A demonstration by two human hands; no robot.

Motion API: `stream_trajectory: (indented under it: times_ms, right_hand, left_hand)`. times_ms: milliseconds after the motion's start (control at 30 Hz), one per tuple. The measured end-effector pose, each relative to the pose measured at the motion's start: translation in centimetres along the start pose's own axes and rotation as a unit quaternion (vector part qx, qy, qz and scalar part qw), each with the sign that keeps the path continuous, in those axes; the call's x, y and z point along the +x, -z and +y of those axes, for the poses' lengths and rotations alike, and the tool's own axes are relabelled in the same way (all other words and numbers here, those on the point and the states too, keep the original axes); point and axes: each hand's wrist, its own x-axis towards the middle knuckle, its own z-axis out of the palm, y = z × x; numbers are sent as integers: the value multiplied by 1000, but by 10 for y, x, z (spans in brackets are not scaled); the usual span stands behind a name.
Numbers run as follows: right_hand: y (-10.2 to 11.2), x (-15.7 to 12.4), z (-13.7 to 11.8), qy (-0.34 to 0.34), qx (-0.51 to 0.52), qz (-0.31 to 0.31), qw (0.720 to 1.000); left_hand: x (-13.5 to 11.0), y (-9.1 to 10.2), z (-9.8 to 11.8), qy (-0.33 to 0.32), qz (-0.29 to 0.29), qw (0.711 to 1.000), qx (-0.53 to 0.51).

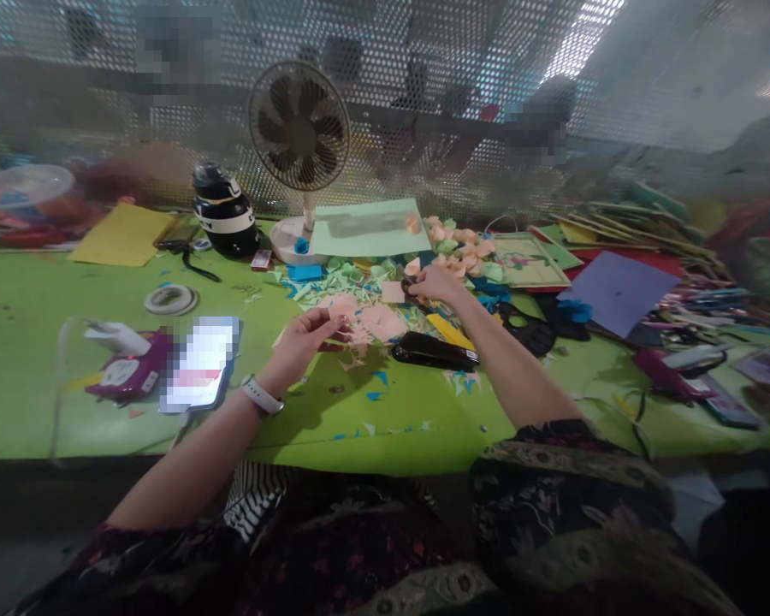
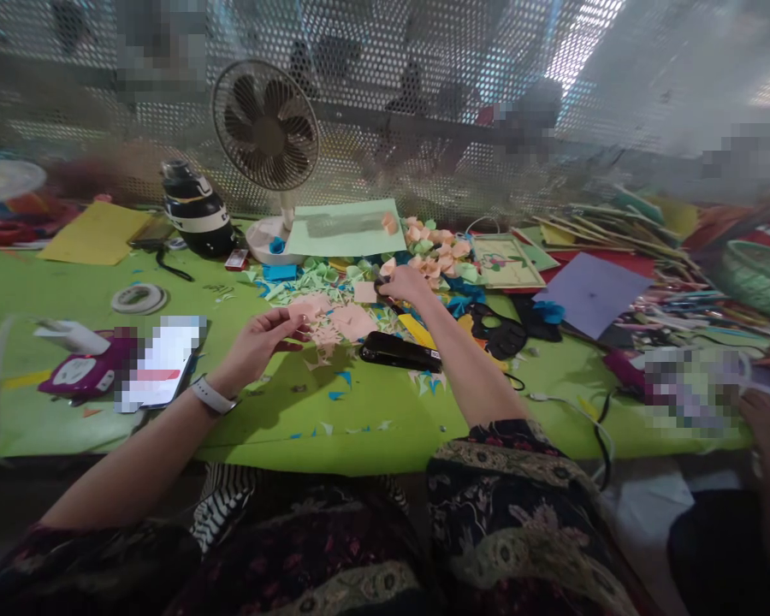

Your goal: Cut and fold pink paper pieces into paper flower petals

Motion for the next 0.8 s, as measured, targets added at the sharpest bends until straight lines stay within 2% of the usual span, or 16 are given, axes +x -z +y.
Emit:
stream_trajectory:
  times_ms: [267,467,500,533,600,667,733,800]
  right_hand:
    - [7,-14,15,-17,101,14,995]
    - [11,-37,21,-7,211,34,977]
    - [12,-44,17,-3,245,29,969]
    - [13,-52,13,-1,316,18,949]
    - [15,-70,-1,18,452,-33,891]
    - [14,-90,-18,62,512,-89,852]
    - [11,-108,-34,91,524,-135,836]
    - [7,-123,-45,88,514,-170,836]
  left_hand:
    - [0,-1,1,-3,5,1000,-5]
    - [1,2,-1,-4,9,1000,-8]
    - [1,2,-1,-7,12,1000,-13]
    - [1,1,-1,-11,16,1000,-19]
    - [0,1,1,-19,24,999,-32]
    - [-1,-1,3,-26,30,998,-47]
    - [-2,-2,5,-34,34,997,-64]
    - [-3,-2,6,-39,37,995,-82]
